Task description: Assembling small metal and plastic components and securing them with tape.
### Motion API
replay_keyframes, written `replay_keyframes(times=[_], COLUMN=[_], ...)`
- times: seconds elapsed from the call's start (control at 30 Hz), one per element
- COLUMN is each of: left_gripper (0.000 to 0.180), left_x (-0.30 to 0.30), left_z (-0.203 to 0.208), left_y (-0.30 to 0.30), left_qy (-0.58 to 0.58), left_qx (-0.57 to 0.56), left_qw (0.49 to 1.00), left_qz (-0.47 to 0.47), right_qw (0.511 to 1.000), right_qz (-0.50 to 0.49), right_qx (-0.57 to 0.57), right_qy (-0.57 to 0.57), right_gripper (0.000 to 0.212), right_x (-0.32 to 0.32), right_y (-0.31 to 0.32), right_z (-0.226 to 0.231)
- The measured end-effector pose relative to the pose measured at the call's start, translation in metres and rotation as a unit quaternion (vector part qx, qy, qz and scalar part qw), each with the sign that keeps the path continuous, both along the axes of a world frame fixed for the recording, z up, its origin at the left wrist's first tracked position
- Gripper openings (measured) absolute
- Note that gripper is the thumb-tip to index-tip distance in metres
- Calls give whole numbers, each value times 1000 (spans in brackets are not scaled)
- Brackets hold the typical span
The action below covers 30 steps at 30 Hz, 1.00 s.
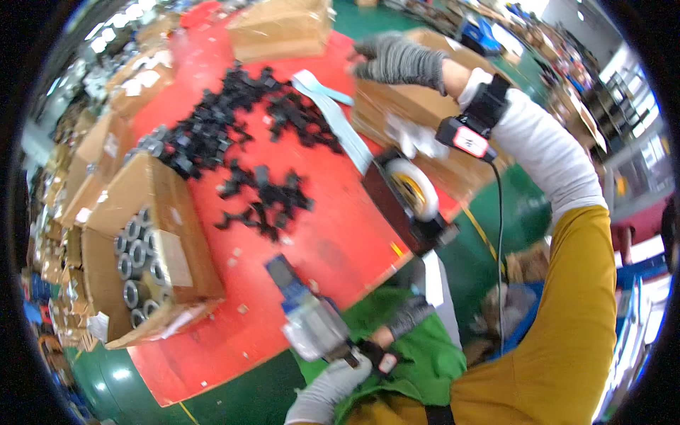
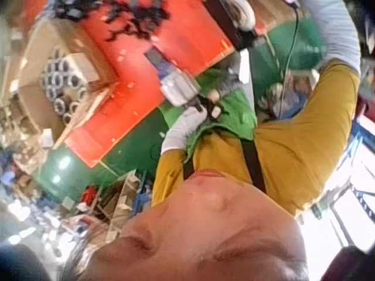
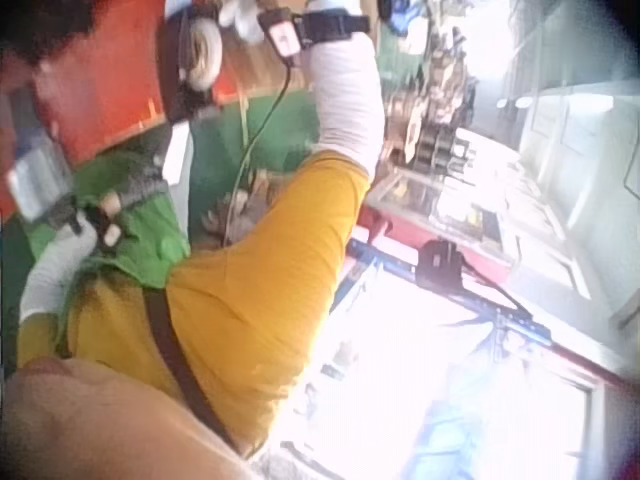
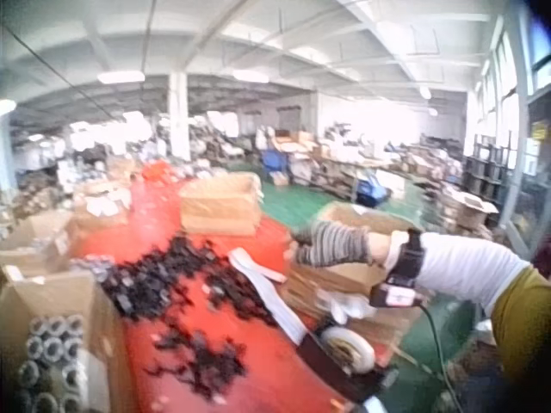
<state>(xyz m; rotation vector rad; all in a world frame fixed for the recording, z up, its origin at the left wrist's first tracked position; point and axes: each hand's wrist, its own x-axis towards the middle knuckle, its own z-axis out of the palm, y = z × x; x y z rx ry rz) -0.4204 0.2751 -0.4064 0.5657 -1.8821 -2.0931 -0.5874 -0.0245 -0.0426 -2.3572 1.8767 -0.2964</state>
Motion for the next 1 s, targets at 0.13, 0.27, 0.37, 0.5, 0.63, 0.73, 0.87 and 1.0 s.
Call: replay_keyframes(times=[0.13,0.27,0.37,0.5,0.63,0.73,0.87,1.0], left_gripper=[19,26,29,36,40,40,35,33], left_x=[14,27,22,27,18,12,15,17], left_z=[17,35,48,68,87,100,92,97], left_y=[-23,-21,-13,12,31,40,38,36], left_qy=[-5,-20,12,45,-8,0,34,15], left_qx=[-268,157,170,273,237,232,212,172], left_qw=[963,982,980,957,968,965,966,973], left_qz=[-15,105,102,88,85,120,145,153], right_qw=[980,962,964,941,920,942,934,950], right_qz=[100,95,4,-47,-100,-84,-81,-64], right_qx=[-38,91,62,2,-26,-118,-114,-108], right_qy=[-168,-237,-257,-335,-377,-303,-328,-285], right_gripper=[30,20,18,13,15,19,21,19], right_x=[2,-10,-27,-3,5,6,-2,3], right_y=[137,257,326,377,401,402,395,389], right_z=[4,-47,-126,-175,-197,-204,-214,-213])
